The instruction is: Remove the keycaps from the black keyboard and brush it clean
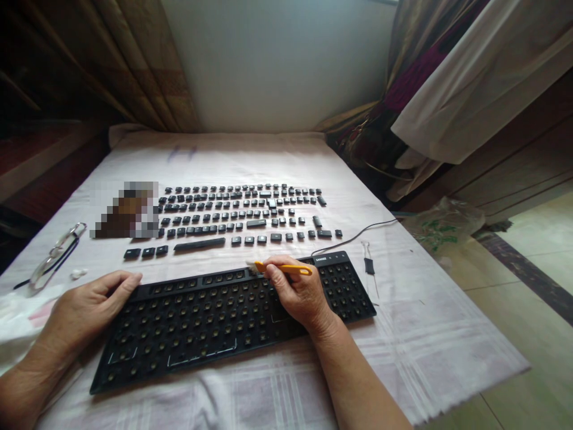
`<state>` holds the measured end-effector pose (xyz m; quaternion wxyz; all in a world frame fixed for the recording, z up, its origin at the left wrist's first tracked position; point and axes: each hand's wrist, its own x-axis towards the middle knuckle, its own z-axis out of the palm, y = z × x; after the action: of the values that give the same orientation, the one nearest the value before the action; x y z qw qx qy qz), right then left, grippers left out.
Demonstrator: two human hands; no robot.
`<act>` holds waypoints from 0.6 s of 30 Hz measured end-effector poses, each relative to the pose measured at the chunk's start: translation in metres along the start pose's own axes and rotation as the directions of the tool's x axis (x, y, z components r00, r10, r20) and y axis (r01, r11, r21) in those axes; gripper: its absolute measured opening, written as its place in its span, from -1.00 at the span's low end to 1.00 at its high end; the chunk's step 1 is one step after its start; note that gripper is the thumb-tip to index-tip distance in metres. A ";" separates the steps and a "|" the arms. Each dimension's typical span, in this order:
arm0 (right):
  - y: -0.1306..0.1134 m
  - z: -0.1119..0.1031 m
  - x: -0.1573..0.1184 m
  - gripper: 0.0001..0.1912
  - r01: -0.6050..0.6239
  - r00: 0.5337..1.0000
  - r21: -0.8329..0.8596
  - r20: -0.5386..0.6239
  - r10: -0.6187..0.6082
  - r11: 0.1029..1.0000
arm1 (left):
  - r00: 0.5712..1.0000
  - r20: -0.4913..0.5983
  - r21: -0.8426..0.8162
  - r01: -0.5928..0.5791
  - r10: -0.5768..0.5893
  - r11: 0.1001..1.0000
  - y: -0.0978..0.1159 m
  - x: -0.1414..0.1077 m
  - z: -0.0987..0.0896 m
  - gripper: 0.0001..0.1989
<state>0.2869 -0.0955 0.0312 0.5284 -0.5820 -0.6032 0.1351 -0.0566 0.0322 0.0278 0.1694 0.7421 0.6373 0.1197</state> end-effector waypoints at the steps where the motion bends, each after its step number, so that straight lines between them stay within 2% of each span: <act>1: 0.000 0.000 0.000 -0.84 -0.002 1.000 -0.001 -0.002 0.002 1.000 | 1.000 0.000 0.001 -0.003 0.003 1.000 0.000 0.000 0.000 -0.61; 12: 0.000 -0.004 -0.003 -0.85 -0.004 0.996 -0.028 -0.086 0.001 1.000 | 1.000 0.016 0.014 0.016 -0.017 1.000 -0.002 0.000 0.002 -0.58; 18: -0.001 -0.005 0.001 -0.81 0.032 0.999 -0.116 0.013 -0.031 0.993 | 1.000 -0.008 0.010 -0.007 0.008 1.000 -0.001 0.001 0.002 -0.60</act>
<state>0.2902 -0.0975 0.0345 0.4925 -0.6014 -0.6219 0.0947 -0.0567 0.0327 0.0251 0.1628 0.7448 0.6358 0.1204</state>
